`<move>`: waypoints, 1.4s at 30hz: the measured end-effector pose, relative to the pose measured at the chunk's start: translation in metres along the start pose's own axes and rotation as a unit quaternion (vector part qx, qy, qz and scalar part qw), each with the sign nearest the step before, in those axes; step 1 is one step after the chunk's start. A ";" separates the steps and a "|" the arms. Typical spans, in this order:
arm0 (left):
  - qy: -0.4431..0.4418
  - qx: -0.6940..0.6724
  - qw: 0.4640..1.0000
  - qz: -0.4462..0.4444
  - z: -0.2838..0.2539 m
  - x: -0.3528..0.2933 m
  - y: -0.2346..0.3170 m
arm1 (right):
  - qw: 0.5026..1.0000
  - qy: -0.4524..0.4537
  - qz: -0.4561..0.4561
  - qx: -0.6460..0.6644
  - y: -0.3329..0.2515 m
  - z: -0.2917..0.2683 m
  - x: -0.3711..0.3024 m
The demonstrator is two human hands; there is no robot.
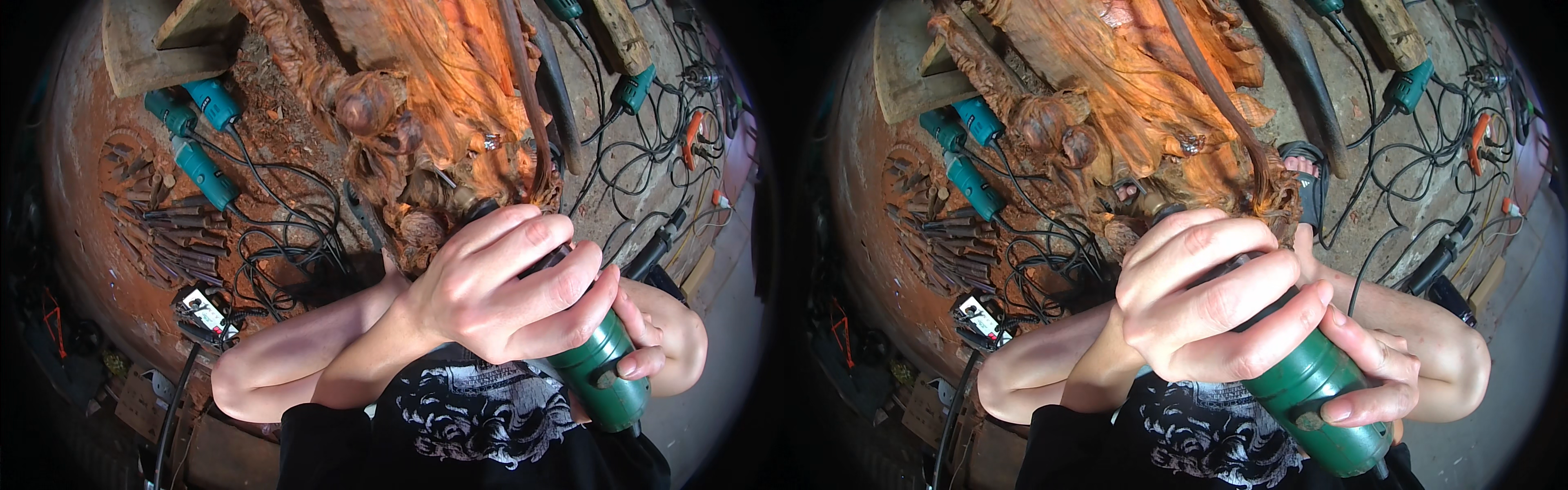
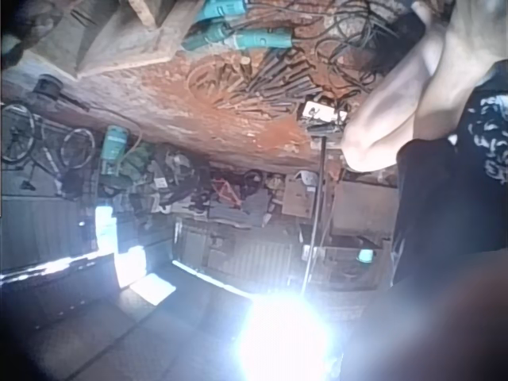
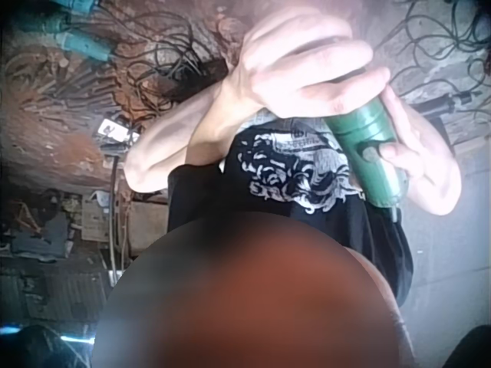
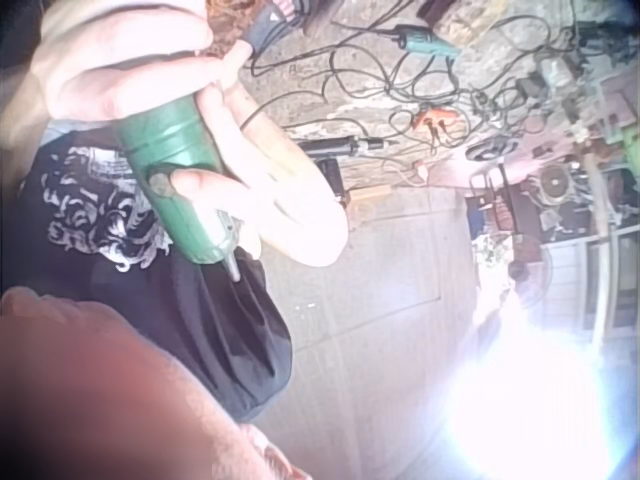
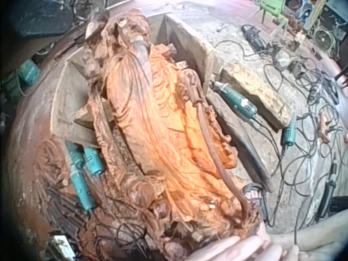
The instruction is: The person carves a large piece of wood using a chisel and mallet, then switches to a rotary tool to refine details. The person alternates between manual and power tools to shape the wood sculpture.
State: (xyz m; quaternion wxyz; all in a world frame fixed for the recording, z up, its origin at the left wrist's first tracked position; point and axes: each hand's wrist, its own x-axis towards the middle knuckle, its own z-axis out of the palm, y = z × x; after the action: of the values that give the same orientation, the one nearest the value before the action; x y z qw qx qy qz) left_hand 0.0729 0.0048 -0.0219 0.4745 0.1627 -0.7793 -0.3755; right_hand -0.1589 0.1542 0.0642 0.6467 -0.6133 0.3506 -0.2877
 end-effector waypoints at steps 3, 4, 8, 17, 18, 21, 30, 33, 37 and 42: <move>0.006 0.007 1.000 0.007 0.001 -0.001 -0.001 | 0.999 0.006 0.001 0.052 -0.002 -0.001 0.008; 0.010 0.011 1.000 0.010 0.002 -0.001 -0.003 | 0.998 0.025 -0.018 0.061 0.002 0.003 0.009; 0.020 0.030 0.999 0.018 0.002 -0.005 -0.004 | 0.992 0.063 -0.026 0.109 0.017 0.020 0.007; 0.015 0.004 1.000 0.010 -0.002 -0.003 0.003 | 0.993 -0.032 0.102 0.051 -0.008 -0.010 0.030; 0.014 -0.001 1.000 0.006 -0.002 -0.003 0.003 | 0.992 -0.033 0.114 0.031 -0.009 -0.009 0.021; 0.002 -0.004 1.000 0.004 -0.006 -0.002 0.002 | 0.995 0.021 -0.001 -0.096 0.000 0.002 0.005; -0.014 -0.019 1.000 -0.003 -0.008 -0.001 0.002 | 0.995 0.009 -0.044 -0.089 0.007 -0.004 0.013; -0.010 -0.019 1.000 -0.005 -0.008 -0.003 0.004 | 0.995 0.002 -0.047 -0.085 0.007 -0.004 0.014; -0.013 -0.017 1.000 -0.003 -0.008 -0.004 0.003 | 0.995 -0.003 -0.053 -0.086 0.008 -0.005 0.014; -0.014 -0.018 1.000 -0.005 -0.009 -0.001 0.003 | 0.995 -0.007 -0.053 -0.090 0.006 -0.006 0.015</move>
State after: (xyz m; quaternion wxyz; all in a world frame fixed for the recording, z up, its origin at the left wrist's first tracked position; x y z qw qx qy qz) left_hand 0.0813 0.0032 -0.0181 0.4649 0.1531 -0.7779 -0.3942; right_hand -0.1552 0.1388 0.0565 0.5754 -0.6883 0.3380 -0.2845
